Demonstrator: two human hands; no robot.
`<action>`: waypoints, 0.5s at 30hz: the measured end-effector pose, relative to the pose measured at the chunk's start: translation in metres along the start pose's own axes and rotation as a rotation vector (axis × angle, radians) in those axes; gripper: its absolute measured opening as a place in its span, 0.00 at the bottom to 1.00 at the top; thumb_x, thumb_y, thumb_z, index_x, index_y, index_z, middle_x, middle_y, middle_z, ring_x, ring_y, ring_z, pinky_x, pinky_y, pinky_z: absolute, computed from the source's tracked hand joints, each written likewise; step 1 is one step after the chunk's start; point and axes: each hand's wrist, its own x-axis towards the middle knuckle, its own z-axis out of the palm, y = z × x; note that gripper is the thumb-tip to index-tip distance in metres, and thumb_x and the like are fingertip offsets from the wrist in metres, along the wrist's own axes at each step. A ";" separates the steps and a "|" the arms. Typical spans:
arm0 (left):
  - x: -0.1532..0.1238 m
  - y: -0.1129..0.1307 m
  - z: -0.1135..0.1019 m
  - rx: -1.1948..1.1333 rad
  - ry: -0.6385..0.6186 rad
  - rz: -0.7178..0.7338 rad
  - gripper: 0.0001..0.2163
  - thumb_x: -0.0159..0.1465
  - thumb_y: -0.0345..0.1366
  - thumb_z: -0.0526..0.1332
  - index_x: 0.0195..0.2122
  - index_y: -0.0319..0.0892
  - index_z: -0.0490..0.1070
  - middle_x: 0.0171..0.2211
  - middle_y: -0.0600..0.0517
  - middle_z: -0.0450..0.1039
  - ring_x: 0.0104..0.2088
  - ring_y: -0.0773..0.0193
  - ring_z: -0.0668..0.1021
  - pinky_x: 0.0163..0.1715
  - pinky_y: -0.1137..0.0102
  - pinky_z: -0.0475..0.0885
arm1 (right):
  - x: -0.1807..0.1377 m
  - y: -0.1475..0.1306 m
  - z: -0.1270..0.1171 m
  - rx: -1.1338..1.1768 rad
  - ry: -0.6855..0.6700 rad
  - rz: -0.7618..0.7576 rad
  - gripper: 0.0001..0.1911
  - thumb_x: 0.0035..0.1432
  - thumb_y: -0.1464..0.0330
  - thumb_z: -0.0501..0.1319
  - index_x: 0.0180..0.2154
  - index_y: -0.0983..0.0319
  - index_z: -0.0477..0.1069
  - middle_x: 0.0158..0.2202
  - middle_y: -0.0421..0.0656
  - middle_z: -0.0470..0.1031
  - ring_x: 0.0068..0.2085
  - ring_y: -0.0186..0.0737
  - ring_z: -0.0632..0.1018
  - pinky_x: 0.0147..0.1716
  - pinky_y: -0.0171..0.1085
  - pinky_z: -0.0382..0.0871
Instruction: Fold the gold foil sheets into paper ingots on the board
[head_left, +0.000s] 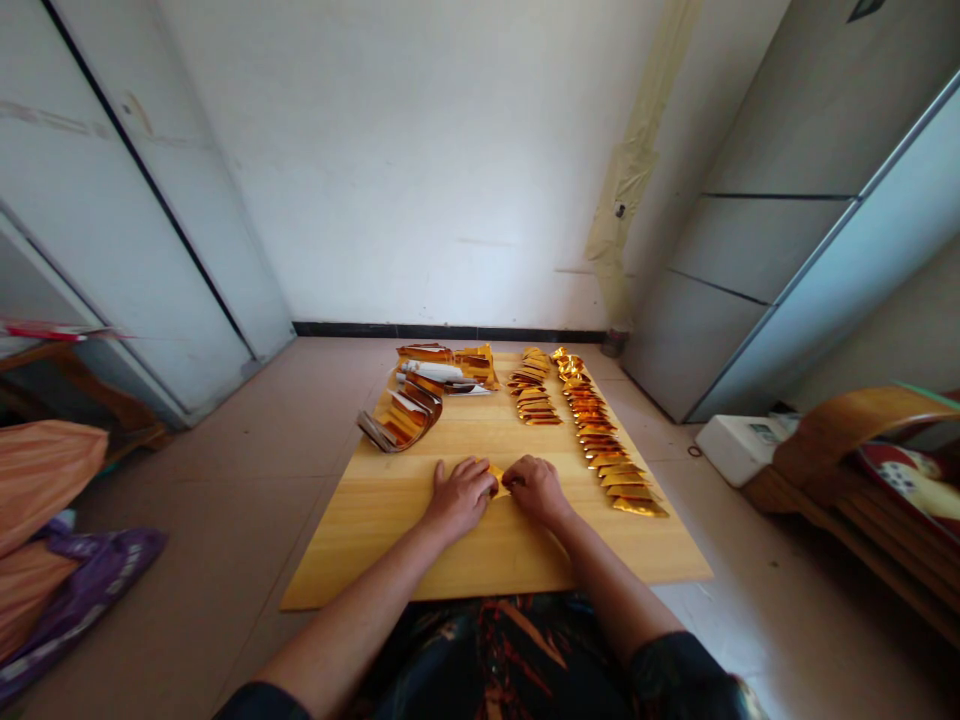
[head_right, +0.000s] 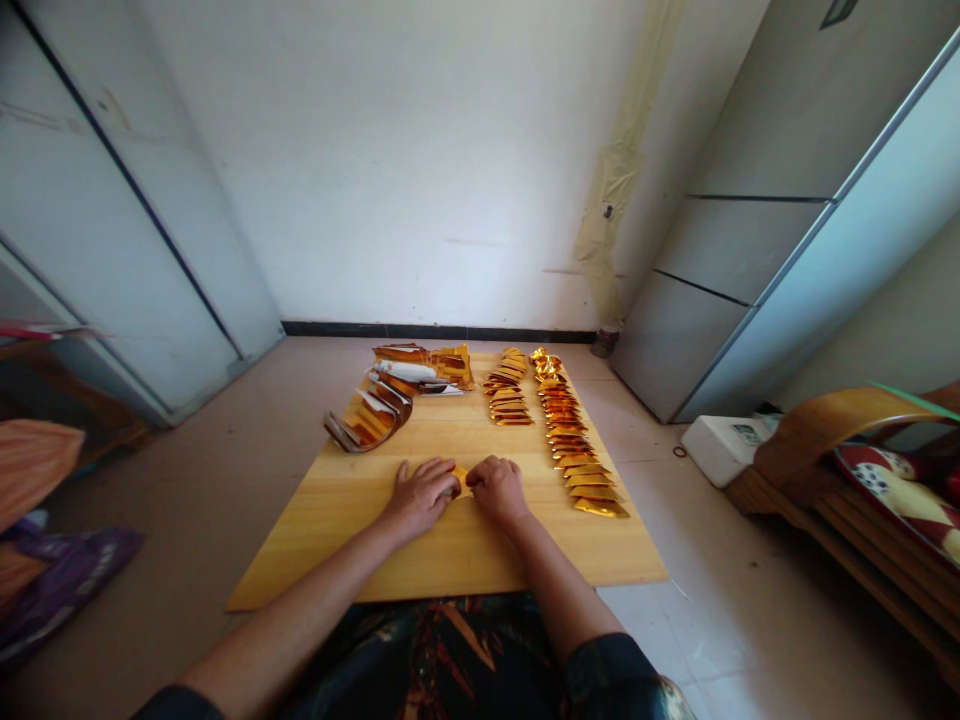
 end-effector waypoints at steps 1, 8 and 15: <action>0.001 -0.002 -0.001 0.008 -0.005 0.016 0.10 0.61 0.30 0.54 0.39 0.52 0.70 0.58 0.54 0.65 0.60 0.54 0.62 0.55 0.36 0.45 | -0.002 0.002 0.000 0.004 0.003 -0.047 0.12 0.54 0.76 0.57 0.33 0.56 0.77 0.37 0.40 0.76 0.40 0.36 0.73 0.44 0.35 0.59; 0.011 -0.017 -0.016 0.131 0.048 0.215 0.12 0.63 0.28 0.53 0.36 0.52 0.73 0.58 0.54 0.64 0.61 0.55 0.60 0.57 0.39 0.43 | -0.017 0.000 0.004 0.013 0.025 -0.266 0.13 0.56 0.77 0.57 0.35 0.56 0.77 0.43 0.42 0.75 0.45 0.38 0.70 0.46 0.37 0.59; 0.002 -0.015 -0.020 0.193 0.032 0.325 0.10 0.65 0.33 0.53 0.37 0.45 0.74 0.39 0.48 0.72 0.45 0.59 0.70 0.47 0.61 0.65 | -0.021 -0.020 0.001 -0.037 -0.057 -0.303 0.12 0.59 0.73 0.57 0.40 0.55 0.76 0.40 0.42 0.74 0.44 0.39 0.69 0.46 0.38 0.58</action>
